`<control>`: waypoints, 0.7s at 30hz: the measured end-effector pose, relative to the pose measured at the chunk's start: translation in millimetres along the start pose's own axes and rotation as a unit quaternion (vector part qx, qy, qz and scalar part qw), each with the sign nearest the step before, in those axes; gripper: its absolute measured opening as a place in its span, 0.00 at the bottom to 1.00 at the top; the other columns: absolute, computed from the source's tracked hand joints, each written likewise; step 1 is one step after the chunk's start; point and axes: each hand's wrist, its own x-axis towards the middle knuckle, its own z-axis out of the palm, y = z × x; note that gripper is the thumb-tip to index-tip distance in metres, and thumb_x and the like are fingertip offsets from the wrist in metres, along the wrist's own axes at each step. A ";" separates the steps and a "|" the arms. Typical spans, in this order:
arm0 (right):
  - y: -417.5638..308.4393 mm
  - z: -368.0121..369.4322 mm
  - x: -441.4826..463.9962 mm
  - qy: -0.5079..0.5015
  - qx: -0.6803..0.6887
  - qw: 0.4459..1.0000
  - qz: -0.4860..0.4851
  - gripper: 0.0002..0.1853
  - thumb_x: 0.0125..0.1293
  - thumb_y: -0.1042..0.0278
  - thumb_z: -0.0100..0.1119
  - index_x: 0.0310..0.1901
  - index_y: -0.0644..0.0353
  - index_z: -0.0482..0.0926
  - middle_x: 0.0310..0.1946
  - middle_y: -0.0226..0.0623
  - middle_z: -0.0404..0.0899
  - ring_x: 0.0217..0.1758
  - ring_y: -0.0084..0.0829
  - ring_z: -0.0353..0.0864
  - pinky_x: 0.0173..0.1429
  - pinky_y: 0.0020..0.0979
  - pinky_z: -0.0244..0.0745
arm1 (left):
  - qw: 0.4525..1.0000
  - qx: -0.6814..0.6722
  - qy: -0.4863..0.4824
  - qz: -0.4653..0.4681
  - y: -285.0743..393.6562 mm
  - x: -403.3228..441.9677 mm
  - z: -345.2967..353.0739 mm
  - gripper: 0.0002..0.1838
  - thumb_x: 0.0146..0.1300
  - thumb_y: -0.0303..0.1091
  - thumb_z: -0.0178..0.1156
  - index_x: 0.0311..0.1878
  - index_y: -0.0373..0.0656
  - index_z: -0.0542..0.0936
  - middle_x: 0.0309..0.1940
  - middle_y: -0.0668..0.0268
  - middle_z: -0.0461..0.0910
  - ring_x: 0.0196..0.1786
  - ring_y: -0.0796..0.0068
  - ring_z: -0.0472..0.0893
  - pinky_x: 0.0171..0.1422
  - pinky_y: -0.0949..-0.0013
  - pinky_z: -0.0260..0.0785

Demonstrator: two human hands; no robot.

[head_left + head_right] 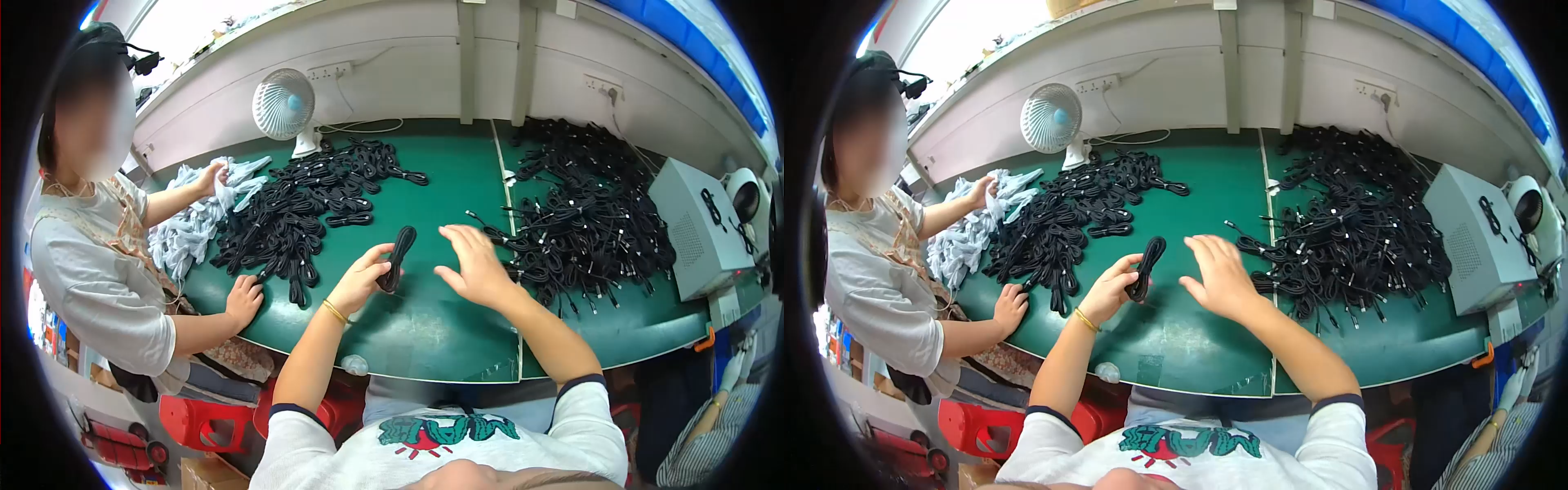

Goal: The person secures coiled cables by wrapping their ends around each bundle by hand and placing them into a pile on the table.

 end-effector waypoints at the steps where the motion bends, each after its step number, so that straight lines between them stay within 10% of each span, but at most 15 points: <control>1: -0.9 4.5 1.3 -0.021 0.123 0.991 0.055 0.33 0.50 0.63 0.62 0.57 0.62 0.61 0.53 0.45 0.66 0.55 0.41 0.68 0.55 0.39 0.64 | 0.994 -0.099 -0.035 0.002 2.1 -1.3 4.9 0.23 0.61 0.33 0.47 0.60 0.43 0.60 0.41 0.61 0.74 0.40 0.70 0.78 0.40 0.69 0.72; 5: -0.1 17.7 10.9 0.007 0.307 0.949 0.078 0.34 0.52 0.66 0.62 0.61 0.60 0.59 0.52 0.43 0.67 0.44 0.32 0.76 0.41 0.30 0.73 | 0.968 -0.228 -0.106 0.029 14.7 11.4 24.7 0.20 0.60 0.31 0.45 0.57 0.42 0.59 0.45 0.58 0.72 0.39 0.68 0.78 0.40 0.68 0.73; 11: 4.5 23.9 29.4 0.067 0.240 0.967 0.054 0.25 0.54 0.69 0.60 0.55 0.60 0.66 0.45 0.39 0.71 0.38 0.29 0.77 0.35 0.27 0.74 | 0.964 -0.246 -0.070 0.070 -3.3 49.0 40.4 0.13 0.61 0.31 0.52 0.49 0.47 0.66 0.37 0.68 0.70 0.29 0.78 0.73 0.34 0.73 0.72; 21: 22.0 40.6 19.8 0.056 0.384 0.917 0.091 0.10 0.52 0.76 0.61 0.37 0.63 0.75 0.34 0.33 0.74 0.35 0.23 0.75 0.37 0.22 0.71 | 0.920 -0.329 -0.210 0.021 -23.6 48.3 36.5 0.15 0.59 0.35 0.56 0.49 0.48 0.68 0.32 0.71 0.69 0.28 0.78 0.69 0.32 0.74 0.66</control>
